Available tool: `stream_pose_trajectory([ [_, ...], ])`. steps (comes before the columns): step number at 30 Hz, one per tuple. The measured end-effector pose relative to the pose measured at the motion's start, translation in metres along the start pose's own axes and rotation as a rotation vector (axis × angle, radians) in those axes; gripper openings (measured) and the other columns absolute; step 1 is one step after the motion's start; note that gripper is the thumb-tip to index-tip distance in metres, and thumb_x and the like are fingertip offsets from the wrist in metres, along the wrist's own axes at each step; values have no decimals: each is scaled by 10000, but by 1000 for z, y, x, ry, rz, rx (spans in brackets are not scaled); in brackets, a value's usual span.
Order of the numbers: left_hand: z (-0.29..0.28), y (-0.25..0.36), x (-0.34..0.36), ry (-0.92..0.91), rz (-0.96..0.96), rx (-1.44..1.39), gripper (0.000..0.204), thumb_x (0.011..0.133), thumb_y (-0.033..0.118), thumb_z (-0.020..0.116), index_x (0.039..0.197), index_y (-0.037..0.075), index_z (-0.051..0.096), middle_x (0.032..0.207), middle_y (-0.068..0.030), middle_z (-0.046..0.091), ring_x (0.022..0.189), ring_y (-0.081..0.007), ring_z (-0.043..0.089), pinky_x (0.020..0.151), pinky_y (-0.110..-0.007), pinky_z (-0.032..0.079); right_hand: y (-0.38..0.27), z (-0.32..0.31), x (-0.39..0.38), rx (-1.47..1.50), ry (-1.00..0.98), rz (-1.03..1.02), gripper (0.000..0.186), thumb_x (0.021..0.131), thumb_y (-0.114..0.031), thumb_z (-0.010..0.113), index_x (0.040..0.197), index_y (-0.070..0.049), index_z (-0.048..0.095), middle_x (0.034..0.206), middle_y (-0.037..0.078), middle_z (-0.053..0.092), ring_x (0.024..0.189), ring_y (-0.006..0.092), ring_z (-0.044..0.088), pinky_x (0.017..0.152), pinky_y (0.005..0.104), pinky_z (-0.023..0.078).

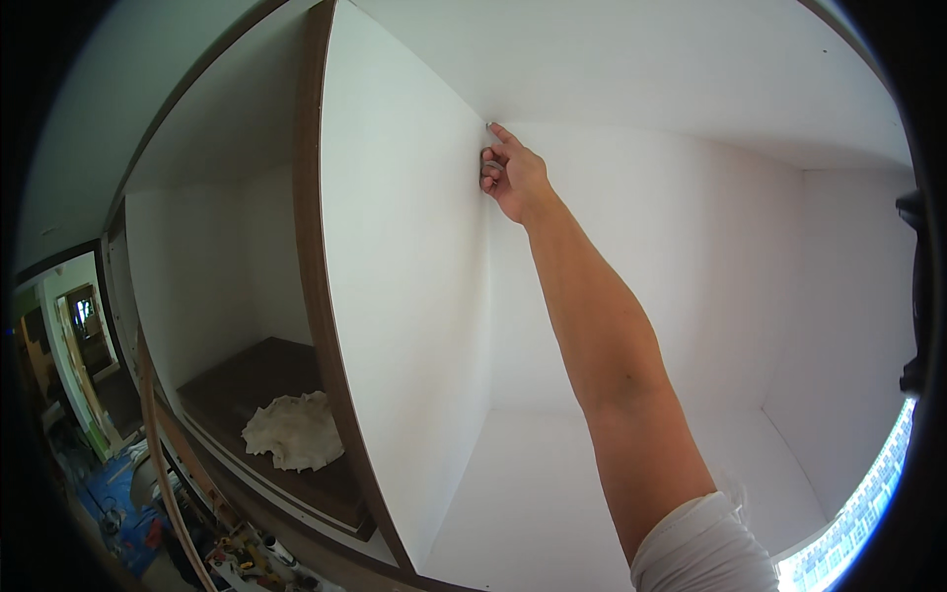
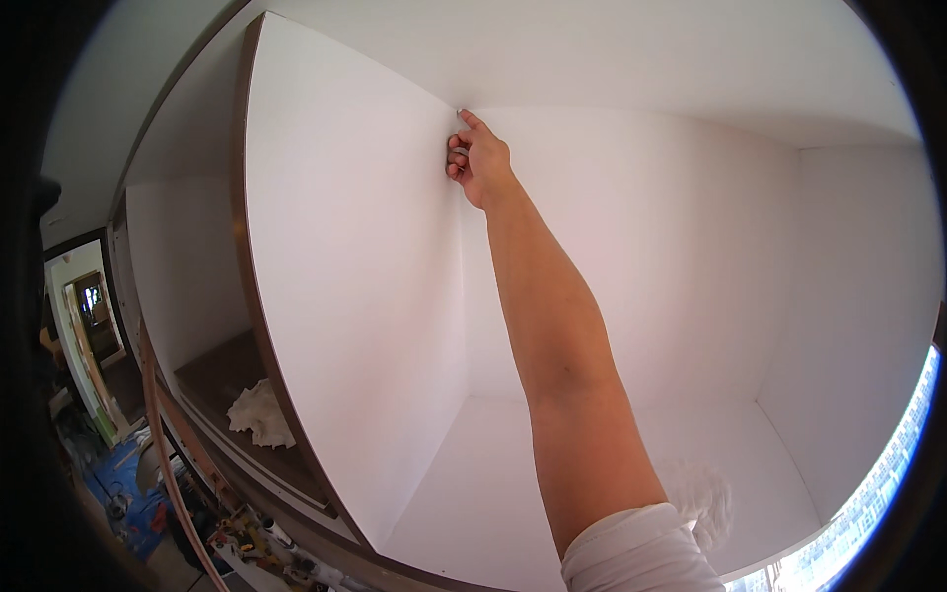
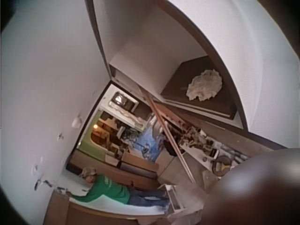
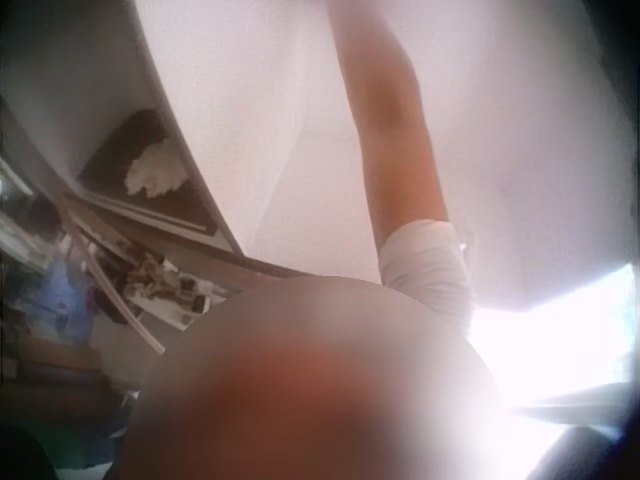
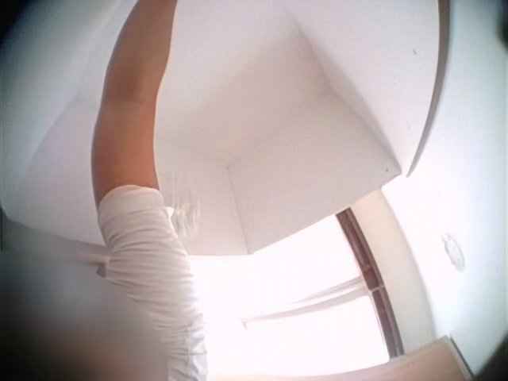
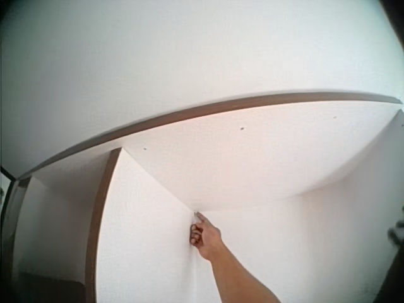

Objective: The person applies white sealant from a caulking gun to the interior corners and edges of a white cabinet. They repeatedly dispense small amounts and smooth the bead with a finger along the seams.

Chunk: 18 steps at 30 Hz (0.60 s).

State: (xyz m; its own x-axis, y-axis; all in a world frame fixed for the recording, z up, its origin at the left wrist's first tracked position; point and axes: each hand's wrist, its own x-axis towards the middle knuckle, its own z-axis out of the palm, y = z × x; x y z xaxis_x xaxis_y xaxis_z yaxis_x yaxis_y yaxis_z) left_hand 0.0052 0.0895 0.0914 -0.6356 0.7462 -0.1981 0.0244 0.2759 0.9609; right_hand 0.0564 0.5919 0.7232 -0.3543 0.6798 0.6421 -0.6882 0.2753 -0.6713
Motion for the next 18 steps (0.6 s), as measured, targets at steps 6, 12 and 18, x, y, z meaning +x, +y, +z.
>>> stream_pose_trajectory([
  [6,-2,3,4,-24,-3,-9,551,860,177,877,1298,-22,606,1136,-141,739,989,-215,695,858,-395,579,-9,7,1,-108,53,55,442,1107,-212,542,1530,-83,527,916,27,544,689,149,426,690,358,469],
  [12,-5,6,3,-29,3,-16,539,859,167,875,1288,-18,607,1130,-138,737,985,-213,695,854,-392,580,-22,13,2,-157,47,59,156,1077,-185,589,1101,-31,587,983,55,557,711,160,473,738,377,522],
  [18,-9,9,3,-31,5,-22,526,858,158,873,1279,-13,607,1124,-134,735,981,-211,695,851,-389,580,-37,20,7,-285,24,58,95,1058,-119,565,1070,-25,562,1002,74,556,731,161,491,750,390,546],
])
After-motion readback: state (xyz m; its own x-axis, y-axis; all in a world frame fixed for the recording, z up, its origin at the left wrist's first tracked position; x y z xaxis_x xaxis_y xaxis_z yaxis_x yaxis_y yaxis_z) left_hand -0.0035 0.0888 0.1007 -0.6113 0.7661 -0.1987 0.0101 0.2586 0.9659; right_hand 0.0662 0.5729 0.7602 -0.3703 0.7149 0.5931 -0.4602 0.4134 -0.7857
